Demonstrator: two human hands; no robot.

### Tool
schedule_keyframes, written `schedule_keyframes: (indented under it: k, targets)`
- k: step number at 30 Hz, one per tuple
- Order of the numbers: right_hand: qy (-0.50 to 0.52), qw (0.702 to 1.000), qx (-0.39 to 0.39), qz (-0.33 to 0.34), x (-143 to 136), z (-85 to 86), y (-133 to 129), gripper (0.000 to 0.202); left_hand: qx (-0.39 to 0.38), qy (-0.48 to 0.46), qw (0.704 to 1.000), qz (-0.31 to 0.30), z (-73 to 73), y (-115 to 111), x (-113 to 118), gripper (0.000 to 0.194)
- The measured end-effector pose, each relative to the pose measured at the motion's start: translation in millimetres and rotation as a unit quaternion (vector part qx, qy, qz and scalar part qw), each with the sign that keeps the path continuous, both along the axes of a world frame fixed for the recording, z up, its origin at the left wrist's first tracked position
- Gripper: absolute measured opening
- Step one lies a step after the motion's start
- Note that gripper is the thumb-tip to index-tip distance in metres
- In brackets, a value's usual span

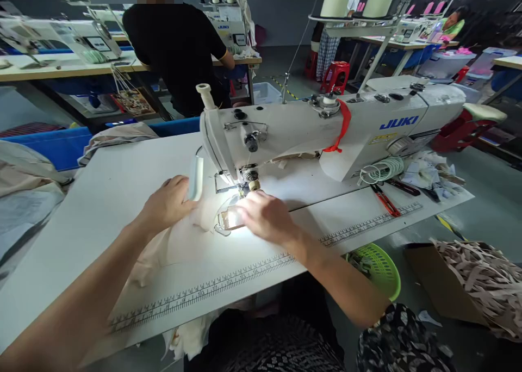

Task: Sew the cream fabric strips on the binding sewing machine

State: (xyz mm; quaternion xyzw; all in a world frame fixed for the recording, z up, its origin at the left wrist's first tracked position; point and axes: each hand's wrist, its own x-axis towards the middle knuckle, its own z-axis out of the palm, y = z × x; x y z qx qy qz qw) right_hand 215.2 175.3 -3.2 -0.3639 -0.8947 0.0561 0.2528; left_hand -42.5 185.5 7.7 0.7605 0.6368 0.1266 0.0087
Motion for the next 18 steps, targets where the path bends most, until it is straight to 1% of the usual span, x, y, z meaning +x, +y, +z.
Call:
schedule_keyframes:
  k: [1, 2, 3, 6, 8, 9, 10, 11, 13, 14, 15, 16, 17, 18]
  targets:
    - [-0.006, 0.999, 0.005, 0.037, -10, 1.3, -10, 0.018, -0.041, -0.002, 0.999, 0.032, 3.8, -1, -6, 0.024]
    - [-0.014, 0.997, 0.012, 0.072, -19, 2.1, -20, 0.022, -0.08, -0.007, 0.995, 0.056, 6.5, -4, -9, 0.024]
    - [-0.025, 0.994, 0.019, 0.105, -28, 2.2, -29, 0.032, -0.112, -0.015, 0.991, 0.071, 8.3, -8, -11, 0.025]
    - [-0.06, 0.984, 0.017, 0.169, -44, -0.9, -47, 0.07, -0.153, -0.04, 0.985, 0.07, 10.7, -27, -12, 0.03]
    - [-0.068, 0.98, -0.005, 0.187, -42, -4.3, -54, 0.086, -0.171, -0.066, 0.981, 0.066, 11.8, -47, -15, 0.032]
    - [-0.07, 0.978, -0.012, 0.196, -38, -6.0, -59, 0.089, -0.18, -0.093, 0.977, 0.068, 12.5, -61, -18, 0.034]
    - [-0.075, 0.976, -0.012, 0.204, -33, -7.8, -64, 0.087, -0.194, -0.131, 0.969, 0.072, 13.4, -77, -23, 0.035]
    - [-0.077, 0.974, -0.006, 0.212, -26, -9.4, -72, 0.077, -0.21, -0.181, 0.958, 0.078, 14.5, -95, -30, 0.037]
    - [-0.048, 0.973, 0.001, 0.228, -10, -12.5, -91, 0.039, -0.241, -0.293, 0.92, 0.093, 16.6, -139, -45, 0.04]
    - [-0.007, 0.972, -0.015, 0.233, -1, -13.9, -103, 0.025, -0.26, -0.34, 0.899, 0.097, 17.3, -163, -53, 0.039]
    - [0.05, 0.968, -0.058, 0.237, 8, -15.6, -115, 0.022, -0.277, -0.377, 0.879, 0.097, 17.4, -187, -61, 0.038]
    - [0.114, 0.956, -0.13, 0.237, 17, -18.0, -126, 0.023, -0.293, -0.402, 0.863, 0.091, 16.4, -210, -67, 0.036]
    - [0.165, 0.93, -0.237, 0.227, 25, -21.6, -137, 0.02, -0.308, -0.417, 0.851, 0.082, 13.8, -230, -71, 0.034]
    - [0.196, 0.894, -0.351, 0.2, 32, -27.2, -146, 0.018, -0.322, -0.422, 0.844, 0.074, 8.9, -248, -74, 0.033]
